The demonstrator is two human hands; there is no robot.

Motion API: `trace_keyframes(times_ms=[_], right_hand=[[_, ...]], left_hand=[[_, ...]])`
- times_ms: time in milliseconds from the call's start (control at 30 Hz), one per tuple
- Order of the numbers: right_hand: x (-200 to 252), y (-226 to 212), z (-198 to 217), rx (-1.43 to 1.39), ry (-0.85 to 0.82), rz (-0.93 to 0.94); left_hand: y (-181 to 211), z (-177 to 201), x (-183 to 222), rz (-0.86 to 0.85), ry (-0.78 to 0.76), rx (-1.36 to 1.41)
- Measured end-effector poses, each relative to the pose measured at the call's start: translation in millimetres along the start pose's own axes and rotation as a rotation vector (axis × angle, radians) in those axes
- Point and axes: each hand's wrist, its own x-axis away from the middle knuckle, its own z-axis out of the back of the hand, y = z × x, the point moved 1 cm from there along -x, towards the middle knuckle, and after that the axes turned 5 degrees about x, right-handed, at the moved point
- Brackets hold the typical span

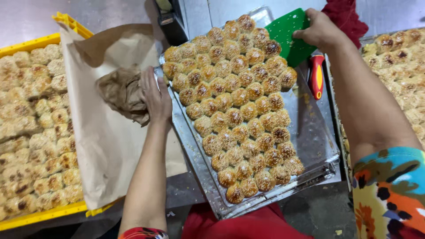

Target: The person sorts pastries from a large yellow bin onto metal trays using a green plastic scraper and their hands.

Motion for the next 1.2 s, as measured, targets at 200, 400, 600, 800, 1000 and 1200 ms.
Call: trace_keyframes(times_ms=[200, 400, 600, 800, 1000, 1200], right_hand=[[24, -14, -27, -0.009, -0.15, 0.117], [32, -23, -2, -0.055, -0.169, 0.195], [58, -37, -8, 0.294, -0.062, -0.003], [58, -50, 11, 0.168, -0.187, -0.136], [99, -38, 4, 0.127, -0.348, -0.273], [112, -77, -20, 0.131, -0.257, -0.274]], left_hand=[[-17, -23, 13, -0.16, 0.06, 0.388], [-6, -20, 15, -0.128, 0.108, 0.237], [-7, -26, 12, -0.117, 0.042, 0.215], [15, -23, 5, -0.058, 0.094, 0.133], [17, -27, 10, -0.066, 0.111, 0.056], [26, -18, 10, -0.074, 0.068, -0.003]])
